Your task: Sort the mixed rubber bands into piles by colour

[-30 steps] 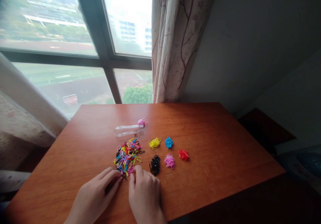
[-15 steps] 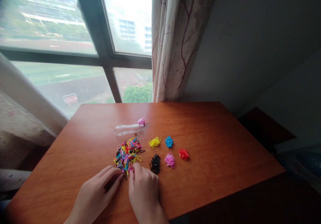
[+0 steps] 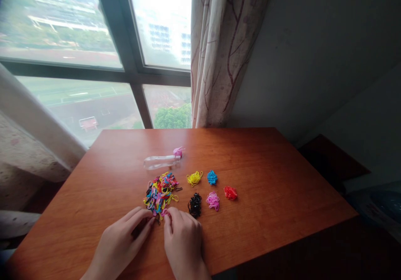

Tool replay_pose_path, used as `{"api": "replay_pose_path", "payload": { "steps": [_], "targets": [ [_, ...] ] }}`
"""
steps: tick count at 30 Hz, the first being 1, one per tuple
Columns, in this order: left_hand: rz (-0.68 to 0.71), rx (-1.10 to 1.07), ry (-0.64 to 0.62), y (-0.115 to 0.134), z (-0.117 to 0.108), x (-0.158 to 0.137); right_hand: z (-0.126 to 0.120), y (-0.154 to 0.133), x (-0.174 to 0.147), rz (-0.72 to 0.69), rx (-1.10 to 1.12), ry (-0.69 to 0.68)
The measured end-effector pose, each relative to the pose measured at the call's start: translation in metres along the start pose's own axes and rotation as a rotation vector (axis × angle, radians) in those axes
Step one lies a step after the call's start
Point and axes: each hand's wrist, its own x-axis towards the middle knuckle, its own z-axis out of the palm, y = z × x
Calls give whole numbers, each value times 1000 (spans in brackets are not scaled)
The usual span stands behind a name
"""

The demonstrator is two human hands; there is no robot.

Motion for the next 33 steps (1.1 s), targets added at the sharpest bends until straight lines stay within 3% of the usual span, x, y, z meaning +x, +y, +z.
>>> {"api": "replay_pose_path", "payload": {
  "steps": [11,25,33],
  "targets": [
    [1,-2,-30,-4,2,-1,2,2,-3,-23,24,1],
    [16,-5,-14,-6,4,-2,-5,-4,5,47,-133,-150],
    [22,1,-2,-5,3,-1,1,-2,6,53,-106,-116]
  ]
}}
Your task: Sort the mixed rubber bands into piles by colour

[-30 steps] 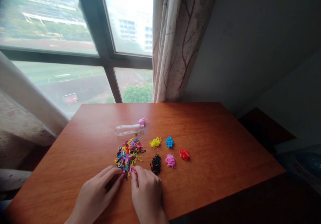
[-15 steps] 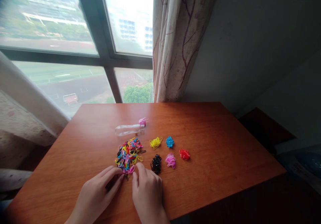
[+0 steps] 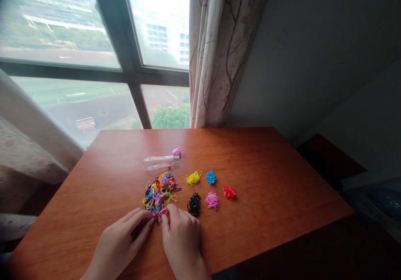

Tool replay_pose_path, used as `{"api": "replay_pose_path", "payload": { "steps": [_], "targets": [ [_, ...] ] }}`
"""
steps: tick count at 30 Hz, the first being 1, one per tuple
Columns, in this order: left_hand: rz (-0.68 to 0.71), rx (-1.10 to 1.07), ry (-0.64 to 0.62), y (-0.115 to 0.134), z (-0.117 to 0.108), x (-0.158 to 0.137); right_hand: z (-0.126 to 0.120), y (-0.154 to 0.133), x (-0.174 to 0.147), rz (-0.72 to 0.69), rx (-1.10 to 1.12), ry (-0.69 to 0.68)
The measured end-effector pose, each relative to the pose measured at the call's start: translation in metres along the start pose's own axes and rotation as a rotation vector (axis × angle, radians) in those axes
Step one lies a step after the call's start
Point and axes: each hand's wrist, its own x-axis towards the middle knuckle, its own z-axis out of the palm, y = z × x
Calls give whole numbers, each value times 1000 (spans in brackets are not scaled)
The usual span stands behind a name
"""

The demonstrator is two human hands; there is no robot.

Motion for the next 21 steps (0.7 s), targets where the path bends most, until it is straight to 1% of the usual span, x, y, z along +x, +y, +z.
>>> {"api": "replay_pose_path", "payload": {
  "steps": [8,13,15,17,21],
  "targets": [
    [2,5,-2,0,-1,0,-2,1,-4,-57,92,77],
    [13,-11,17,2,-3,3,-12,4,-7,-25,143,100],
    [15,-10,23,3,-3,3,-20,12,-9,15,168,98],
    [14,-2,18,2,-3,2,-30,27,-11,69,191,107],
    [10,13,-2,1,-2,1,-49,69,-18,161,148,188]
  ]
}}
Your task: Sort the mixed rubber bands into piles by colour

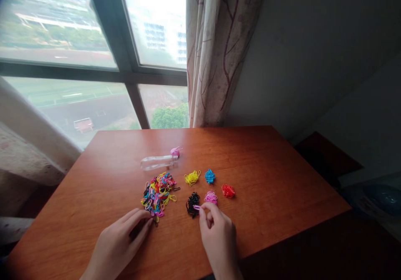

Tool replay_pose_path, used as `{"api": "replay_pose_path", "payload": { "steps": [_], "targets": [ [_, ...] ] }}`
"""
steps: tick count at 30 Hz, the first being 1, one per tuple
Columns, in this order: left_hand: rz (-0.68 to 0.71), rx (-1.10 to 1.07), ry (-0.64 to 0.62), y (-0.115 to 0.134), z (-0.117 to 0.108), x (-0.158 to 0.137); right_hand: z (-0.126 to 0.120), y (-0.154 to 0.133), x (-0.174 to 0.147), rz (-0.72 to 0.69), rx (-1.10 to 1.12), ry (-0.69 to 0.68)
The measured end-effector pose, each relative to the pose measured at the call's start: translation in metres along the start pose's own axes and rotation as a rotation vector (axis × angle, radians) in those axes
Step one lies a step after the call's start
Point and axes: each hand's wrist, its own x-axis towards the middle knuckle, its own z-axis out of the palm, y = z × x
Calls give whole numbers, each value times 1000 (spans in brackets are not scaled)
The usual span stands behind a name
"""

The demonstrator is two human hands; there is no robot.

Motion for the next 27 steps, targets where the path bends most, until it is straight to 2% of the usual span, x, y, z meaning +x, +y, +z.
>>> {"api": "replay_pose_path", "payload": {
  "steps": [4,7,15,27],
  "targets": [
    [-1,13,-8,-1,1,0,-16,32,0,54,-101,57],
    [-2,18,-13,0,0,1,-19,41,-2,74,-136,44],
    [-8,11,-7,0,-2,0,-18,37,-3,74,-165,-9],
    [-14,0,-12,0,-1,0,-21,33,-2,32,-189,26]
  ]
}}
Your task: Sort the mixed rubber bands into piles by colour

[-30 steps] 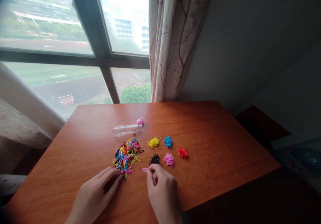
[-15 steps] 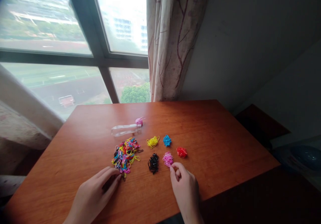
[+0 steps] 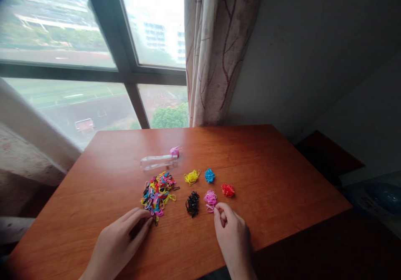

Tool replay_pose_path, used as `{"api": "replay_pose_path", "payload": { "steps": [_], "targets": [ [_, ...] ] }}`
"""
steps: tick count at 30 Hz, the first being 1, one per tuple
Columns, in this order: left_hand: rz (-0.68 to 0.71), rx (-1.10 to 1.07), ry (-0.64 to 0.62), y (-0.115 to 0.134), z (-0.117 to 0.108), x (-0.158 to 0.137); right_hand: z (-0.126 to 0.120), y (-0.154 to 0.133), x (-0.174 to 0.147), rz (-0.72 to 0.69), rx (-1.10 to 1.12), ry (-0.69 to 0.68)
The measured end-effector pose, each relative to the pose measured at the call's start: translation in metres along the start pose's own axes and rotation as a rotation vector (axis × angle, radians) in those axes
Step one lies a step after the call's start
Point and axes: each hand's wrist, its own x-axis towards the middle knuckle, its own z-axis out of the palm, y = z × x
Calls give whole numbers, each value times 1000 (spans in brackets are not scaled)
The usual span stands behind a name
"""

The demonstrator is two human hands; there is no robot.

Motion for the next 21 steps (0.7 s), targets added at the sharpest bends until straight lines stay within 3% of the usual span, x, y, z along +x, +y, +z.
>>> {"api": "replay_pose_path", "payload": {
  "steps": [5,12,21],
  "targets": [
    [2,5,1,0,0,0,6,-29,-6,-100,120,-46],
    [-11,-13,-12,0,1,0,34,-87,-23,-279,149,-189],
    [-2,-19,-15,0,0,-2,51,-100,-16,-319,90,-189]
  ]
}}
